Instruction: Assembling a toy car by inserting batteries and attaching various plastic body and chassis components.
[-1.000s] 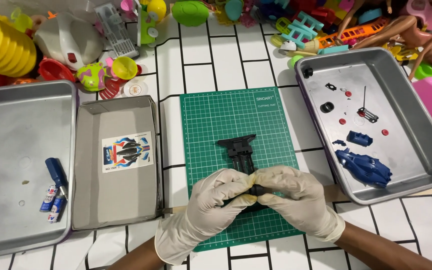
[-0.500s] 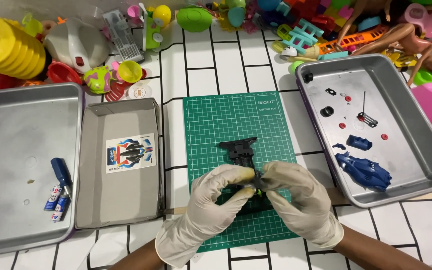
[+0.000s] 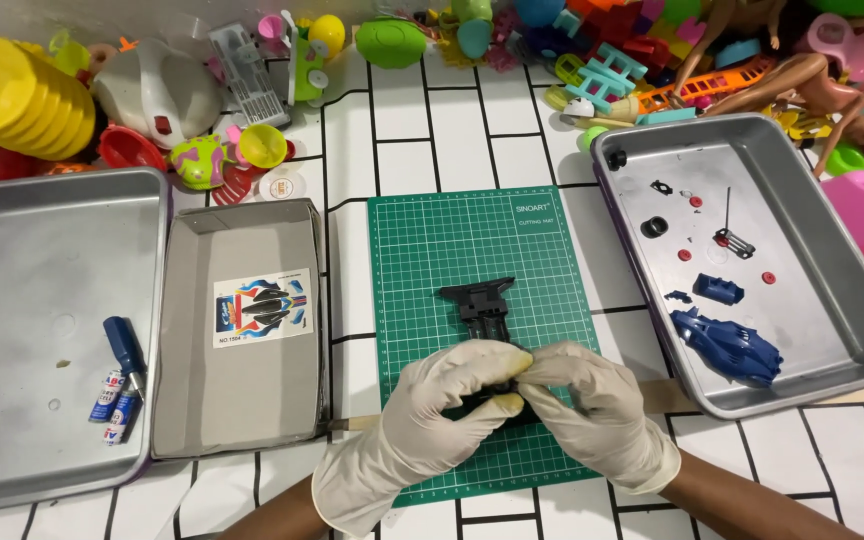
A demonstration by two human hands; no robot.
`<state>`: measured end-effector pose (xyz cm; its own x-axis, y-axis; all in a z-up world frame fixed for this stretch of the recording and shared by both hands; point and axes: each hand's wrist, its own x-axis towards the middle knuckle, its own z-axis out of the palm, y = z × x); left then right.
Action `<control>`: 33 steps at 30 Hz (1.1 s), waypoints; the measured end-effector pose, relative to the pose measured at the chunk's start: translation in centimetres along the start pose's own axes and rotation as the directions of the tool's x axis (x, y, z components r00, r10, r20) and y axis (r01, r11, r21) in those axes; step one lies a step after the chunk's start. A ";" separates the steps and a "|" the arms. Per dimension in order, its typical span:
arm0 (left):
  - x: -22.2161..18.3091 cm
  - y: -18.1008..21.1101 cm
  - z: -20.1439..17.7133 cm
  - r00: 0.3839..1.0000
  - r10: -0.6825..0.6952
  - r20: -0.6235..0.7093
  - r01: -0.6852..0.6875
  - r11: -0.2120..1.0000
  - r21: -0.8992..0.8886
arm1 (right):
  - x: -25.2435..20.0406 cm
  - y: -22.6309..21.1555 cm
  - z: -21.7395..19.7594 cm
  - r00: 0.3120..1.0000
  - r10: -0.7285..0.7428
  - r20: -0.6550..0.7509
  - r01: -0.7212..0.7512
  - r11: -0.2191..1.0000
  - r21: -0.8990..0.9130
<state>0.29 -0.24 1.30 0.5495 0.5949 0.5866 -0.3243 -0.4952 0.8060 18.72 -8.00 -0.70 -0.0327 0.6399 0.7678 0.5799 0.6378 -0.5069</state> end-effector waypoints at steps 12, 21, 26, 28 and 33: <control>0.8 2.0 0.3 0.829 -0.556 0.063 0.486 0.659 -0.574 | 0.3 -1.0 -1.1 0.988 0.096 0.124 -0.103 0.993 0.049; 0.2 2.0 -0.3 0.994 -0.110 0.029 0.107 0.991 0.086 | 0.8 -1.9 -1.9 0.986 0.156 0.052 -0.156 0.988 -0.013; 0.5 1.9 -0.1 0.999 0.035 -0.023 -0.033 0.998 0.057 | 1.1 -2.5 -1.7 0.976 0.212 0.046 -0.215 0.973 0.081; 0.5 1.9 -0.2 0.999 0.017 -0.028 -0.015 0.997 0.070 | 1.0 -2.6 -2.0 0.977 0.211 0.034 -0.214 0.971 0.106; 0.3 2.3 -0.1 0.998 -0.035 0.048 0.034 0.999 0.022 | 1.1 -3.1 -2.8 0.958 0.238 0.158 -0.250 0.966 0.063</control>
<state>-0.42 -1.14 3.31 0.5972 0.5808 0.5532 -0.2880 -0.4884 0.8237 19.15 -10.46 2.85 -0.0216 0.8327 0.5533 0.5172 0.4829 -0.7066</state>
